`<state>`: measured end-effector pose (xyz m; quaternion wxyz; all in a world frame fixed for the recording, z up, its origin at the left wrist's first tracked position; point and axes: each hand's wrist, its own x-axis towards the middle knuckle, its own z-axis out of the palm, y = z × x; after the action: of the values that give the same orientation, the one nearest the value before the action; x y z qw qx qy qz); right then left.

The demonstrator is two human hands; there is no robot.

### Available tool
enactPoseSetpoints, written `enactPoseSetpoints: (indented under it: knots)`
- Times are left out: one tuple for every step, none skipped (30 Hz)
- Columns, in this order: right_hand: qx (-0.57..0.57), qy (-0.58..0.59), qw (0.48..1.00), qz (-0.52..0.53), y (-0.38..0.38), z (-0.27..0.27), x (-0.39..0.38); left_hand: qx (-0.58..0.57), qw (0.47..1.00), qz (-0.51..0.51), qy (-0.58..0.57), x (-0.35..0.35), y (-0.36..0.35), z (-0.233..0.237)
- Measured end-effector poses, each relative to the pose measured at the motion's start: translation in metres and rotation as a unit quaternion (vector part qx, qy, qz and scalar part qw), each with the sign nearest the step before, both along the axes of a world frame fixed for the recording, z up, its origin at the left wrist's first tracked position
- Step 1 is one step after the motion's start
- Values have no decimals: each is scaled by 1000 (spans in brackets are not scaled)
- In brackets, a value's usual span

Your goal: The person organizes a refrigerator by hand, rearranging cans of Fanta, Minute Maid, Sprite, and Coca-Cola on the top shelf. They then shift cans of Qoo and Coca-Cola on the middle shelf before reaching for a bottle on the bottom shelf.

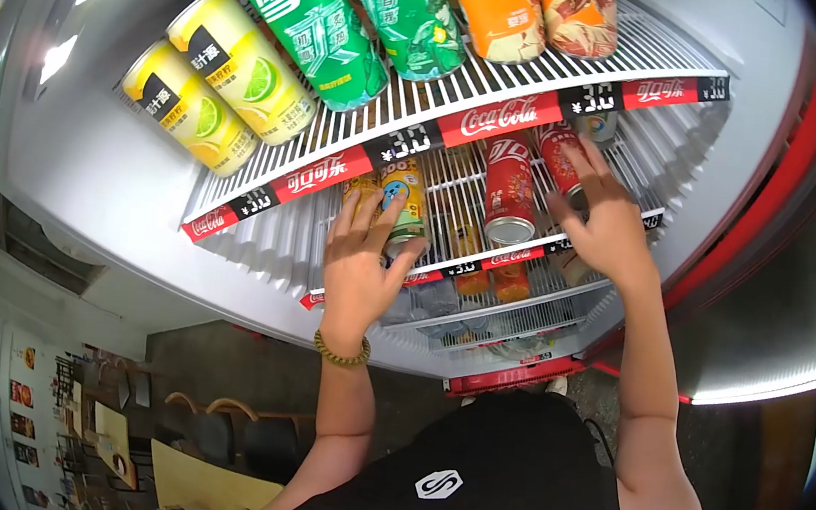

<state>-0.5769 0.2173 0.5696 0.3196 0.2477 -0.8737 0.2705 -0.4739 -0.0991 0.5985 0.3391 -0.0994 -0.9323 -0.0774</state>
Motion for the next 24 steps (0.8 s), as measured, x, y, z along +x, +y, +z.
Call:
enactPoseSetpoints:
  knots:
    - [-14, -28, 999, -1, -2, -3, 3, 9, 1000, -10, -5, 0, -2, 0]
    - [-28, -56, 998, -5, -3, -3, 5, 18, 1000, -23, -10, 0, -2, 1]
    - [-13, -22, 1000, -7, -3, -6, 3, 20, 999, -27, -11, -1, -2, 1]
    - [-11, -23, 1000, -14, -3, -7, 2, 14, 1000, -23, -11, -1, -1, 2]
    - [-11, -22, 1000, -10, -3, -7, 1, 7, 1000, -21, -11, -1, 0, 2]
    - [-11, -21, 1000, -7, -2, -7, 2, 8, 999, -31, -13, -2, 2, 2]
    - [-7, -30, 999, -9, -2, -7, 2, 2, 1000, -22, -5, -2, 3, 1]
    - [-6, -30, 999, -18, -1, -6, 2, -4, 1000, -12, 3, -3, 5, 0]
    - [-2, -32, 999, -15, -1, -5, 3, -4, 1000, -5, 7, -3, 6, -2]
    - [2, -34, 999, -10, -2, -3, 4, -3, 1000, -10, 6, -3, 9, -3]
    - [-19, -85, 996, 6, -2, 7, 8, -8, 1000, 1, 7, -1, 12, -3]
    - [-19, -86, 996, 5, -2, 11, 8, -13, 1000, 13, 8, 0, 15, -3]
    - [-48, -99, 994, -2, -2, 15, 6, -14, 1000, 13, 7, 0, 16, -4]
    - [-78, -110, 991, -9, -4, 19, 2, -17, 1000, 9, 10, 0, 18, -5]
    - [-130, -122, 984, 15, -8, 25, 0, -22, 1000, 5, 13, 0, 18, -5]
    - [-134, -122, 983, 14, -9, 26, -5, -26, 1000, 3, 12, 0, 19, -5]
    - [-94, -105, 990, 4, -9, 25, -12, -33, 999, -3, 17, -1, 19, -5]
    - [-55, -87, 995, -8, -7, 26, -19, -40, 999, -10, 23, -2, 20, -5]
    - [-68, -125, 990, 20, -4, 29, -26, -44, 999, -18, 21, -3, 21, -5]
    - [-74, -126, 989, 13, -4, 26, -29, -39, 999, -16, 20, -2, 22, -5]
    - [-88, -172, 981, 25, -5, 21, -32, -33, 999, -15, 19, -2, 22, -5]
    - [-102, -216, 970, 38, -7, 19, -34, -38, 999, -21, 19, -2, 20, -5]
    - [-96, -221, 970, 23, -9, 23, -28, -25, 999, -26, 20, -1, 18, -6]
    - [-101, -222, 970, 19, -9, 23, -26, -11, 999, -29, 19, 0, 17, -5]
